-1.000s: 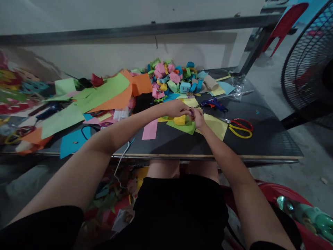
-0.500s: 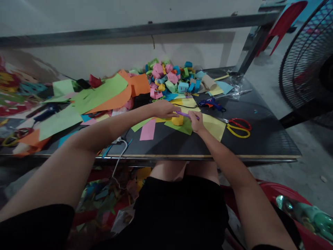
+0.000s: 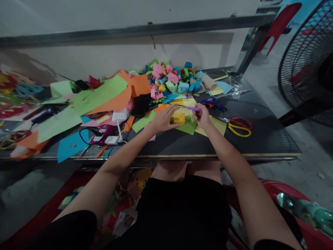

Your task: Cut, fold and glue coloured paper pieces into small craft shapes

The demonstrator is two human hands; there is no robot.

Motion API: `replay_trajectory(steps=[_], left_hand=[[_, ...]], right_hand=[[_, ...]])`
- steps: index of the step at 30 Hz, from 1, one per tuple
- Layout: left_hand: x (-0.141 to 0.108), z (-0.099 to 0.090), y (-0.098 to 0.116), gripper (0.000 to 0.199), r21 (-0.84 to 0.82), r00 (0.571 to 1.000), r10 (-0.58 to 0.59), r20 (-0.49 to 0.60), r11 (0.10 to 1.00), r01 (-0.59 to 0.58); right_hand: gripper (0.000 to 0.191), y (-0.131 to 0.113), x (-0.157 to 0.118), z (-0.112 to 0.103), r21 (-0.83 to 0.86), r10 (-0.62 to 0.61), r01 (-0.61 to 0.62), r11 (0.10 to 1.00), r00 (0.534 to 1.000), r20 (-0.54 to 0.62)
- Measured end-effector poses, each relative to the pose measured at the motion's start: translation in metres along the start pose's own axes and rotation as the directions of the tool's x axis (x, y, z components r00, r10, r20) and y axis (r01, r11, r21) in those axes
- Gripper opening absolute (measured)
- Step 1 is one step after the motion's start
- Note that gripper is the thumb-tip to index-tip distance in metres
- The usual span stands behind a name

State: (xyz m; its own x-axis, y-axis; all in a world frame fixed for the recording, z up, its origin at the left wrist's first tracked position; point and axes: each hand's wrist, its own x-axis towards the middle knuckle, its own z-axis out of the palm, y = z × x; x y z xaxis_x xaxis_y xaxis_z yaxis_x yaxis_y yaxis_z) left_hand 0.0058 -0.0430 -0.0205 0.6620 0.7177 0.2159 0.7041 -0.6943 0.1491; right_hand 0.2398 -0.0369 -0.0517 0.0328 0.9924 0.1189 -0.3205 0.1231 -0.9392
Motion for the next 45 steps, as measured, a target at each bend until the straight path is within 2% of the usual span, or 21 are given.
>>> replay_trajectory(steps=[3,6,9,12,14,17,20,26,31,36,42,45], left_hand=[[0.003,-0.006,-0.017,0.092,-0.023,0.991,0.117,0.068,0.993,-0.116],[0.001,-0.004,-0.031,0.112,-0.092,0.99,0.126,0.066,0.989,-0.119],[-0.002,0.008,-0.025,0.112,-0.254,0.998,0.043,-0.044,0.966,-0.053],[0.001,0.026,-0.004,0.112,-0.491,0.986,-0.1,-0.133,0.871,0.022],[0.004,0.037,0.009,0.117,-0.562,0.97,-0.175,-0.168,0.826,0.052],[0.005,0.044,0.017,0.118,-0.516,0.949,-0.222,-0.222,0.853,0.079],[0.002,0.038,0.014,0.109,-0.413,0.947,-0.241,-0.211,0.901,0.137],[0.003,0.031,0.007,0.096,-0.252,0.961,-0.276,-0.003,0.93,0.266],[0.006,0.035,0.0,0.091,-0.293,0.976,-0.217,0.027,0.932,0.215],[0.005,0.029,-0.01,0.077,-0.326,0.996,-0.05,0.073,0.943,0.071],[0.006,0.027,-0.013,0.078,-0.33,0.992,-0.049,0.12,0.94,0.086],[0.006,0.027,-0.012,0.079,-0.335,0.992,-0.053,0.114,0.938,0.089]], right_hand=[[0.045,0.001,0.002,-0.003,0.024,0.062,-0.061,0.998,0.997,-0.037],[0.042,0.001,0.001,-0.003,0.058,0.122,-0.119,0.991,0.991,-0.061],[0.041,0.001,0.0,-0.001,0.061,0.131,-0.126,0.99,0.988,-0.087],[0.04,0.0,-0.001,0.003,0.03,0.143,-0.14,0.99,0.983,-0.116],[0.037,-0.002,-0.004,0.006,0.012,0.139,-0.138,0.99,0.985,-0.103],[0.035,-0.005,-0.007,0.011,0.006,0.13,-0.13,0.991,0.989,-0.063],[0.037,-0.008,-0.008,0.013,0.014,0.127,-0.127,0.992,0.99,-0.054],[0.041,-0.007,-0.007,0.011,-0.039,0.122,-0.124,0.992,0.991,-0.045],[0.041,-0.005,-0.008,0.013,-0.098,0.151,-0.152,0.984,0.988,-0.014],[0.042,-0.002,-0.007,0.011,-0.169,0.123,-0.123,0.978,0.992,-0.012],[0.044,0.002,-0.003,0.01,-0.228,0.066,-0.098,0.969,0.987,-0.144],[0.05,0.005,-0.004,0.011,-0.319,0.019,-0.054,0.946,0.994,-0.111]])
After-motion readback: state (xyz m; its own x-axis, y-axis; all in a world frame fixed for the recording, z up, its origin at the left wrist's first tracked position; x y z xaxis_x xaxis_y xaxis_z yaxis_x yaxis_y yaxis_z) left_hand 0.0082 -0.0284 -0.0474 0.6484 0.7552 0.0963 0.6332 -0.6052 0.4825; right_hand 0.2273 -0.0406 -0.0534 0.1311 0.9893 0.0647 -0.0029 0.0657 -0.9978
